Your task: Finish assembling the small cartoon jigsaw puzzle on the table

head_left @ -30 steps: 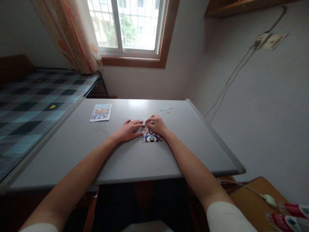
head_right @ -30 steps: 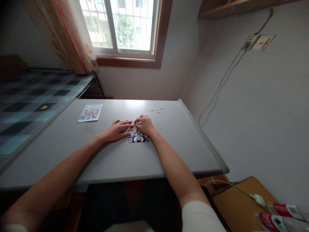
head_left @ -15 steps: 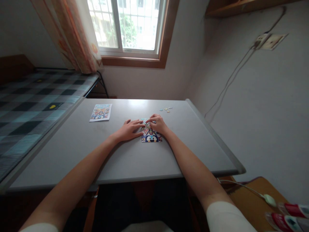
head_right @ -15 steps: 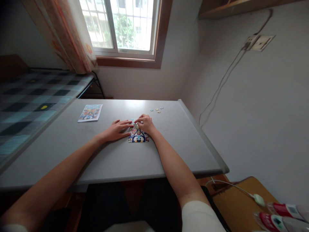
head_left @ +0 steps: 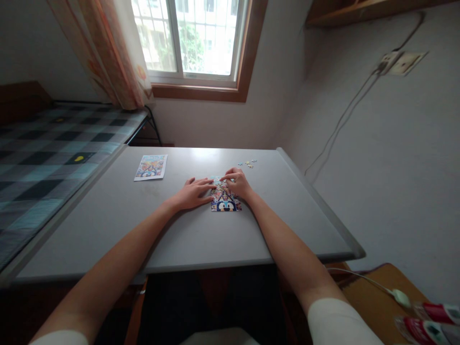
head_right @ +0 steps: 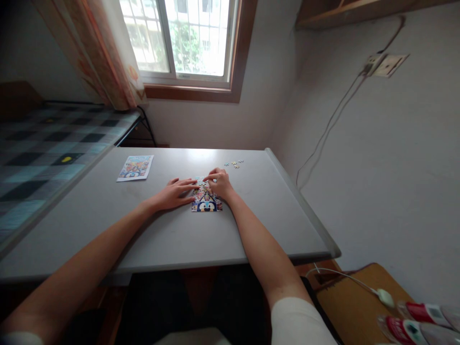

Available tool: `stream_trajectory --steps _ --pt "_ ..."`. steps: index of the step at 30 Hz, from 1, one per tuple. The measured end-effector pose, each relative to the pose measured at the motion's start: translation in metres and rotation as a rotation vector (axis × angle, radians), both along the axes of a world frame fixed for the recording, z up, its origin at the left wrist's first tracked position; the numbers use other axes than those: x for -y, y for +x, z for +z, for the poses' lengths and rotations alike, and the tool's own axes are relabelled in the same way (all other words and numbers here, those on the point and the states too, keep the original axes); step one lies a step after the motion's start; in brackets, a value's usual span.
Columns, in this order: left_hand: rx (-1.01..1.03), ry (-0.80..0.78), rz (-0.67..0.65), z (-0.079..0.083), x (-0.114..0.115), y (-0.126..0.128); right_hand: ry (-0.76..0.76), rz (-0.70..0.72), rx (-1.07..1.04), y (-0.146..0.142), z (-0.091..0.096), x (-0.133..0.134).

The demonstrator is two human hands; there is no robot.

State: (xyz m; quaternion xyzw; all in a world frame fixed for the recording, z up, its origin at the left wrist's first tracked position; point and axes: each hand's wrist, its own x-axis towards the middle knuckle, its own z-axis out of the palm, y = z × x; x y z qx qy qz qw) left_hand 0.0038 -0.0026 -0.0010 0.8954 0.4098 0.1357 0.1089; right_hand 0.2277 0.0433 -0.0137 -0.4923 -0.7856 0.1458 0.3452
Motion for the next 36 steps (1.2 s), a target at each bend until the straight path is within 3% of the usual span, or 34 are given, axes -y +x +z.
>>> stream_trajectory --steps 12,20,29,36 --pt "0.002 -0.012 -0.001 0.001 0.001 0.000 -0.073 -0.007 0.054 0.005 0.001 -0.001" --pt "0.010 -0.007 -0.002 -0.002 0.000 -0.001 -0.017 -0.049 0.068 0.002 0.002 0.001" --pt "0.002 -0.029 0.008 0.001 0.001 0.000 -0.059 -0.288 0.009 0.013 -0.005 -0.008" --pt "0.002 -0.027 0.010 0.001 0.000 0.000 -0.089 -0.390 0.152 0.022 -0.005 -0.008"
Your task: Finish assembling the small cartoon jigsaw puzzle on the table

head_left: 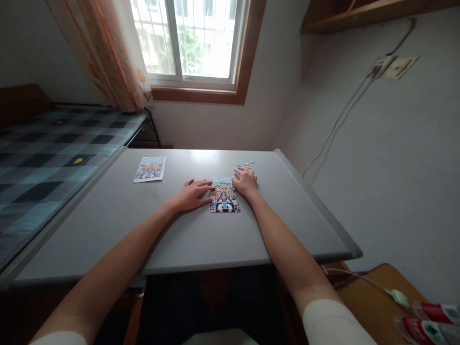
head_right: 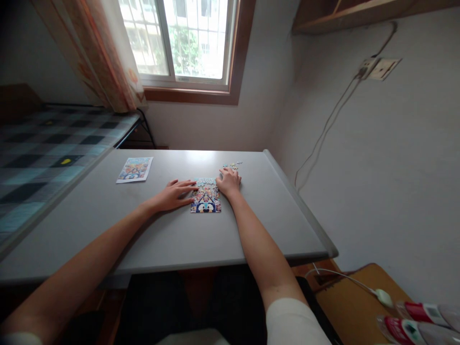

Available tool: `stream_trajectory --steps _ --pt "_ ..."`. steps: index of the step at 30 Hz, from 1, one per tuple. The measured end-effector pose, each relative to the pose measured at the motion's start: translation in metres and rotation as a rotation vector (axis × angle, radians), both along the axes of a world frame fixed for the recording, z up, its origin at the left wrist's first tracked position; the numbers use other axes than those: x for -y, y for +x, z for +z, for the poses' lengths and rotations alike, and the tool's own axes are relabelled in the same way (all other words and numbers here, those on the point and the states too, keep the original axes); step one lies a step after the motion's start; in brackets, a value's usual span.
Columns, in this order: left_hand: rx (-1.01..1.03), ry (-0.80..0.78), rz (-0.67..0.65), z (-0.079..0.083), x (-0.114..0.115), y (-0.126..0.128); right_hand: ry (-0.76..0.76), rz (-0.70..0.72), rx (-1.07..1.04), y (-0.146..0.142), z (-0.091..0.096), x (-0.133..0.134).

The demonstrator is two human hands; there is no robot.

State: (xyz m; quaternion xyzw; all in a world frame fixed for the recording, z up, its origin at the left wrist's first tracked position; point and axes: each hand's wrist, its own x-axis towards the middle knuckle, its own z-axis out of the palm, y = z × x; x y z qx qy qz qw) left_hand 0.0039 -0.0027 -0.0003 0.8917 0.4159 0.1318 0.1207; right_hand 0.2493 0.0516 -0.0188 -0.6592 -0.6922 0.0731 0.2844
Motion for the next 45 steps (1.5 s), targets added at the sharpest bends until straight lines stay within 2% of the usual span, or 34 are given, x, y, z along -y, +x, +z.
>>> stream_trajectory --steps 6,20,29,36,42,45 --pt "-0.001 -0.005 -0.003 0.000 0.000 0.000 -0.040 0.026 0.026 -0.001 0.002 0.003" --pt "-0.005 -0.006 -0.004 0.000 -0.001 -0.001 -0.134 -0.025 0.204 0.001 0.003 -0.007" --pt "-0.004 -0.003 -0.003 -0.001 -0.001 -0.001 -0.061 -0.045 0.171 0.002 0.002 -0.006" --pt "-0.005 0.009 -0.014 -0.002 -0.001 -0.001 0.054 -0.257 0.098 0.025 -0.004 -0.024" --pt "0.003 0.011 -0.020 -0.002 -0.001 -0.001 0.033 -0.269 0.139 0.050 -0.003 -0.044" --pt "0.007 0.014 -0.022 -0.003 -0.001 -0.002 -0.029 -0.197 0.155 0.056 -0.002 -0.050"
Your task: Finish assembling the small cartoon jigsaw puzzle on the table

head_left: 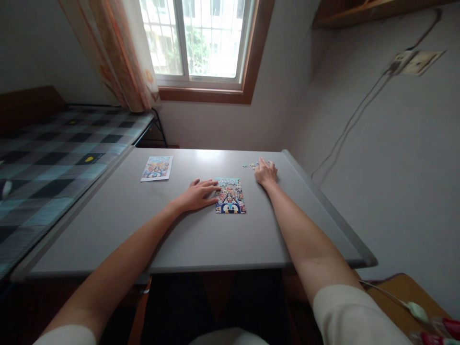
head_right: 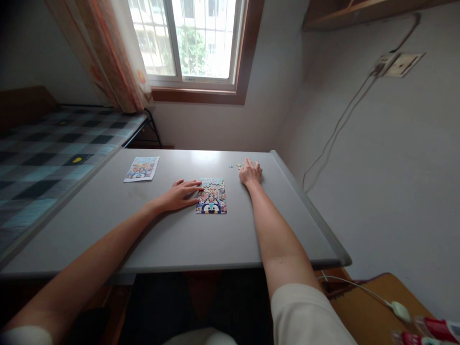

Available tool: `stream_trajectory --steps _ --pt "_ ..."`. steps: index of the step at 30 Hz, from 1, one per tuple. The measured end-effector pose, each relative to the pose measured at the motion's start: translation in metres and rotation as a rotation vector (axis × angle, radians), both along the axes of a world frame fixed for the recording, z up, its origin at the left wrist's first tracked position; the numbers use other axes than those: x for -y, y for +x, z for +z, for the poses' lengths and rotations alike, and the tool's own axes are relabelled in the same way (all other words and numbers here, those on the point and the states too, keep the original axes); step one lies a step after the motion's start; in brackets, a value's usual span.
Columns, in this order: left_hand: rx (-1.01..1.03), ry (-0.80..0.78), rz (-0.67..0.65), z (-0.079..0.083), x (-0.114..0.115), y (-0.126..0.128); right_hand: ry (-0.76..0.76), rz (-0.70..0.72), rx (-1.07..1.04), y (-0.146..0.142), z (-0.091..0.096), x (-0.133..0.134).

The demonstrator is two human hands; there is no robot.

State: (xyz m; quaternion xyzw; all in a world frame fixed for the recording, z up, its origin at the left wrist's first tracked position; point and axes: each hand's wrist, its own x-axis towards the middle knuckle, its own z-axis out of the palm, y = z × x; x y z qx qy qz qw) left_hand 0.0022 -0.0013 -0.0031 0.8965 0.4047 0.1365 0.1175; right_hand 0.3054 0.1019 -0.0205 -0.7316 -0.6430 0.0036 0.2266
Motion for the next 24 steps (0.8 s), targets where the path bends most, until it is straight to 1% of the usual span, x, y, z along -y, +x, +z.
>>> stream_trajectory --steps 3,6,8,10,13,15,18,24 --pt "0.004 0.001 -0.003 -0.001 -0.001 0.000 -0.035 0.030 -0.001 0.001 0.001 -0.001" --pt "0.004 -0.005 -0.004 0.000 -0.001 0.000 0.014 0.064 0.045 0.000 0.002 0.002" --pt "0.004 -0.007 -0.004 0.000 -0.001 0.000 0.059 0.135 0.120 -0.002 0.003 0.006" --pt "0.005 -0.008 -0.003 0.000 -0.001 0.000 0.079 0.235 0.206 -0.005 0.005 0.010" --pt "0.004 -0.011 -0.002 0.000 0.000 0.000 0.050 0.373 0.290 -0.008 0.008 0.014" --pt "0.001 -0.012 0.003 0.001 0.000 0.000 0.015 0.430 0.299 -0.010 0.008 0.016" --pt "-0.003 -0.014 0.009 0.002 0.001 0.001 -0.009 0.451 0.267 -0.013 0.009 0.020" --pt "-0.001 -0.010 0.013 0.002 0.001 0.001 0.034 0.422 0.195 -0.021 0.011 0.034"
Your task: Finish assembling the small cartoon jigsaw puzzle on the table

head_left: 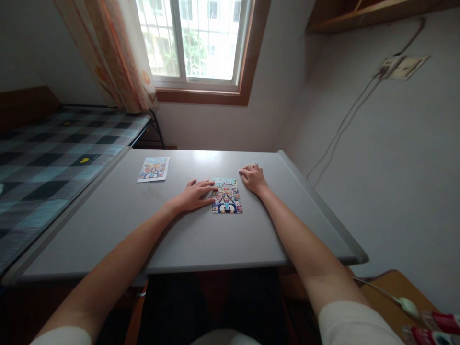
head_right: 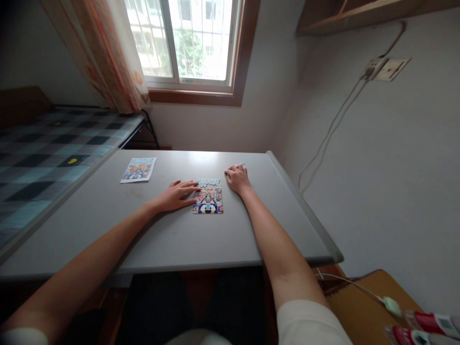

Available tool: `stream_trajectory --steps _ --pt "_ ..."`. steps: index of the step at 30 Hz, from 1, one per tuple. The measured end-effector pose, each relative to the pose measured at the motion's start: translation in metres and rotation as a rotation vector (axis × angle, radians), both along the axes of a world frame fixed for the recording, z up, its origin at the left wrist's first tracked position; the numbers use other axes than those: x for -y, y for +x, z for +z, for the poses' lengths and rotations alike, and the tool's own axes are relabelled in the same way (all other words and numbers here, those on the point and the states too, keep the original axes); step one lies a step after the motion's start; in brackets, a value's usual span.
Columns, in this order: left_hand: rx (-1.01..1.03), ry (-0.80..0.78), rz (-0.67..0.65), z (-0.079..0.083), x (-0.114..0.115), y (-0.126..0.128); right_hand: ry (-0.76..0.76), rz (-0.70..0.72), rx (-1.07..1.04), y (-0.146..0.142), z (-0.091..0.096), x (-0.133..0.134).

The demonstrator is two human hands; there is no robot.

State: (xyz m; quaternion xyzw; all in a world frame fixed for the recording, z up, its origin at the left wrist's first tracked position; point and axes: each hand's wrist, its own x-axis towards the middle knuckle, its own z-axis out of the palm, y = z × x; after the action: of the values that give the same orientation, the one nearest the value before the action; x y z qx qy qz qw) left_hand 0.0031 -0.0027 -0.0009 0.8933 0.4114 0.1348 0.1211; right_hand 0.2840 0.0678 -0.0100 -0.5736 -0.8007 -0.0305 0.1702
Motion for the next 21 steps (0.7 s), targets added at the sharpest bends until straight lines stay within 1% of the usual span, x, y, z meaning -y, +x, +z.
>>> stream_trajectory --steps 3,5,8,13,17,21 --pt "0.000 -0.001 0.004 -0.001 0.000 0.000 -0.001 -0.071 -0.041 -0.005 -0.001 0.002" --pt "-0.003 -0.002 0.007 -0.001 0.000 0.000 -0.018 -0.133 -0.069 -0.008 -0.003 0.002" --pt "-0.009 -0.001 0.008 -0.001 -0.001 0.000 -0.046 -0.190 -0.102 -0.010 -0.004 0.002" --pt "-0.008 -0.004 0.007 -0.001 -0.002 -0.001 -0.033 -0.294 -0.184 -0.010 -0.007 0.002" --pt "-0.005 -0.003 0.009 -0.001 -0.001 0.000 -0.030 -0.352 -0.279 -0.008 -0.010 -0.002" --pt "-0.006 -0.007 0.008 0.000 0.000 0.000 -0.076 -0.413 -0.363 -0.008 -0.009 -0.006"
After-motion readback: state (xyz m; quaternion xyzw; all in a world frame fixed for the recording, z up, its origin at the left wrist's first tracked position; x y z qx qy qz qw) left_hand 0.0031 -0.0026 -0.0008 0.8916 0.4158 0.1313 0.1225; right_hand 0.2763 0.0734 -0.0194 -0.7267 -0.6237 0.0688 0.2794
